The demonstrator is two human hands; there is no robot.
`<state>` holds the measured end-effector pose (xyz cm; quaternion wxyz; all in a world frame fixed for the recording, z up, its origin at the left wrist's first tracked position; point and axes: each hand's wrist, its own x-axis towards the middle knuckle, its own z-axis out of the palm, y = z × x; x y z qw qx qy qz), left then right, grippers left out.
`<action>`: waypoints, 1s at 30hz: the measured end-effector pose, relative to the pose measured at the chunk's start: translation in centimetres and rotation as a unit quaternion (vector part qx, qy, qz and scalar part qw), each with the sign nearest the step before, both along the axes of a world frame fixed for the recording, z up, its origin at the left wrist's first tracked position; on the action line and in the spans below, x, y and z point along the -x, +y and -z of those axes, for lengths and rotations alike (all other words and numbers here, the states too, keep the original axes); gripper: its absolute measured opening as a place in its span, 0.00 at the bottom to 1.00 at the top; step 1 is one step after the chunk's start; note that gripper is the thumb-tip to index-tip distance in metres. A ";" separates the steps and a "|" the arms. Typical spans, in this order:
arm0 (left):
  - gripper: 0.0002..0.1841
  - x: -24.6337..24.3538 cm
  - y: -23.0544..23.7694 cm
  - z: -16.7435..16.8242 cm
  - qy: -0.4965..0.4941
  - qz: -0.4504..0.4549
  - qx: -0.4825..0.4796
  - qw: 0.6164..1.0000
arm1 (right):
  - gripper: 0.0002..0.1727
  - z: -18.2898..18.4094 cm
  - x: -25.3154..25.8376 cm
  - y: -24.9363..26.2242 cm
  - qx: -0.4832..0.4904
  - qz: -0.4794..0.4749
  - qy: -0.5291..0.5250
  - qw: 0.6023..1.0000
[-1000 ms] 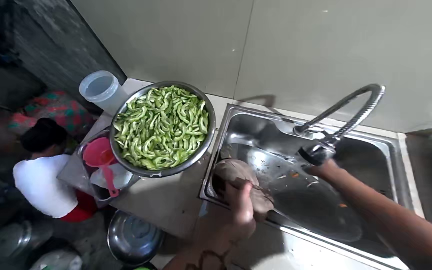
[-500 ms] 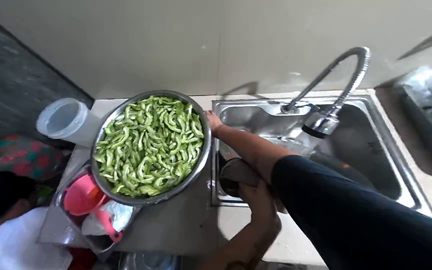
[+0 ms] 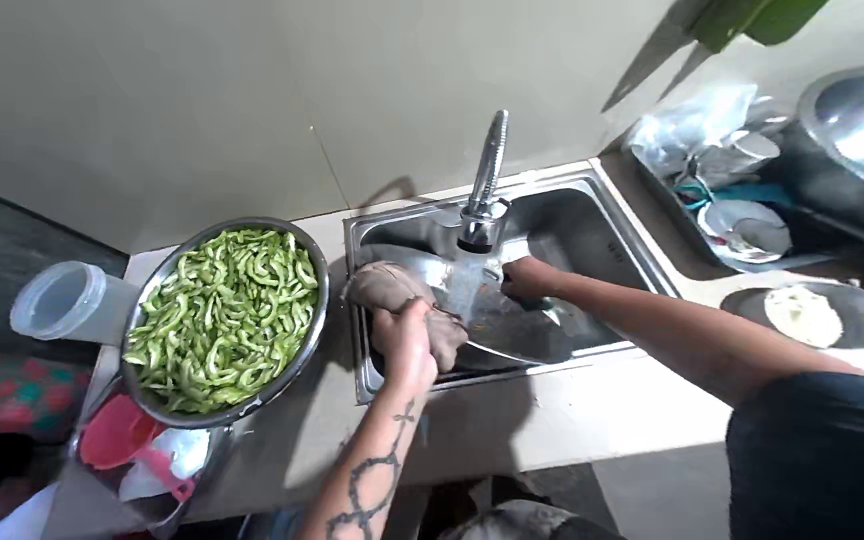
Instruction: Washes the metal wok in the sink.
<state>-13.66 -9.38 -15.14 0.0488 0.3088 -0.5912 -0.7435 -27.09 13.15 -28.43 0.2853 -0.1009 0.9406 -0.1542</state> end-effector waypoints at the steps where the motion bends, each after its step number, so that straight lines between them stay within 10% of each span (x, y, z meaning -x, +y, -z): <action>1: 0.14 -0.3 0.1 -0.7 0.020 0.008 0.020 1.000 | 0.18 -0.5 -0.5 1.2 0.002 0.026 -0.002 1.000; 9: 0.14 -5.3 -1.8 -6.4 0.040 -0.001 0.223 0.974 | 0.19 0.7 -3.5 6.4 0.248 0.252 -0.024 0.935; 17: 0.17 -7.0 -0.9 -7.3 0.102 -0.004 0.212 0.972 | 0.19 0.8 -3.5 6.6 0.338 0.274 -0.029 0.900; 30: 0.11 -4.1 -3.7 -2.7 0.041 0.025 0.195 0.980 | 0.27 1.5 -9.8 -3.9 0.223 -0.054 -0.175 0.958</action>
